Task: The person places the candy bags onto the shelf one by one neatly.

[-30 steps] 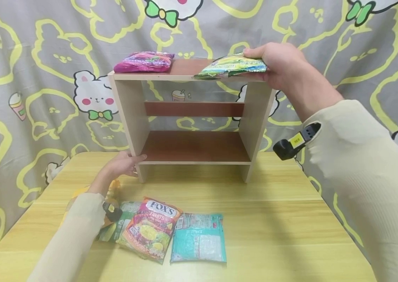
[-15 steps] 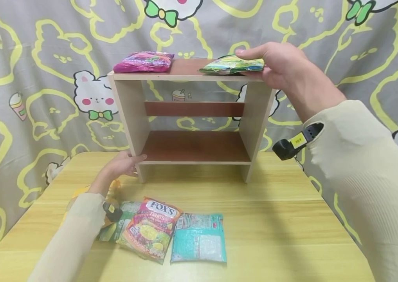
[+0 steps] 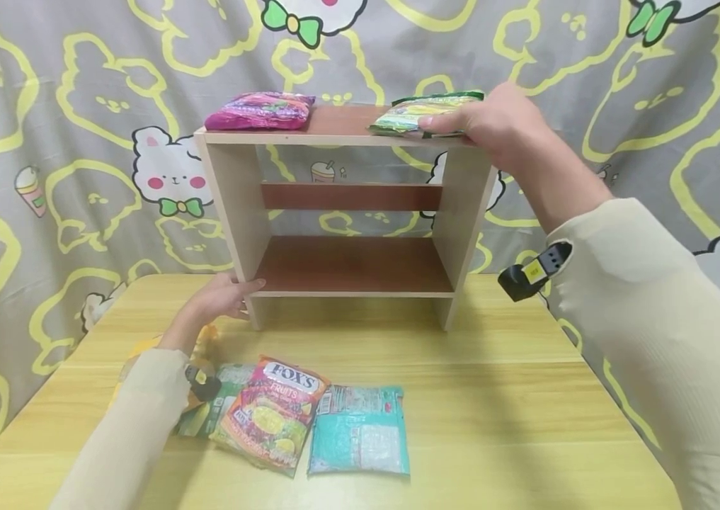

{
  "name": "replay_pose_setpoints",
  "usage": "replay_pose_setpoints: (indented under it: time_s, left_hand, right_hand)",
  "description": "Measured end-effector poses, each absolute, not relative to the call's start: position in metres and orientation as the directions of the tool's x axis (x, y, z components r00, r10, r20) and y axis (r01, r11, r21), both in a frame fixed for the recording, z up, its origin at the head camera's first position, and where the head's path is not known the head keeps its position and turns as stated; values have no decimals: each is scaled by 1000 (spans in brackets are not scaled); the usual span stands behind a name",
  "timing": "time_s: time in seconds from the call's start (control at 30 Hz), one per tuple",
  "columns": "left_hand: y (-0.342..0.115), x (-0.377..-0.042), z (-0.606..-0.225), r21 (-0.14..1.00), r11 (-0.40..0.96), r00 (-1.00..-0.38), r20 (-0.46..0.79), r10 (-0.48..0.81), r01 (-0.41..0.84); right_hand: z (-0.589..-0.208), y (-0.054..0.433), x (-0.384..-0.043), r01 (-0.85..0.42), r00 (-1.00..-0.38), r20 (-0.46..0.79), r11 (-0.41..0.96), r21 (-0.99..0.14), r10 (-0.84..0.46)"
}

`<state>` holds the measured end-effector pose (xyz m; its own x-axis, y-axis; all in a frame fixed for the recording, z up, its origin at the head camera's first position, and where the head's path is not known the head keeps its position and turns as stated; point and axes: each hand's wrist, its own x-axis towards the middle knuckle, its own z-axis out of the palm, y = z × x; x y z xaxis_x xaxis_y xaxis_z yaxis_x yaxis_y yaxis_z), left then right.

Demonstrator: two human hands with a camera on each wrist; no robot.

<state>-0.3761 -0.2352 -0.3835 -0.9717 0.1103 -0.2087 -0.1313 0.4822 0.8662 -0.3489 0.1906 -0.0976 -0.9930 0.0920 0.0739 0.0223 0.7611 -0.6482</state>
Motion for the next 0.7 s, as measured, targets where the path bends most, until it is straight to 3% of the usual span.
replay_pose_setpoints:
  time_s: [0.13, 0.47, 0.7]
  left_hand:
    - [-235, -376, -383, 861, 491, -972, -208, 104, -132]
    - [-236, -377, -383, 868, 476, -972, -212, 102, -140]
    - [-237, -376, -383, 857, 500, -974, -202, 107, -123]
  right_hand:
    - [-100, 192, -348, 20, -992, 94, 828, -561, 88]
    - [-114, 187, -352, -80, -959, 273, 849, -523, 79]
    - [-118, 188, -351, -107, -965, 260, 889, -446, 15]
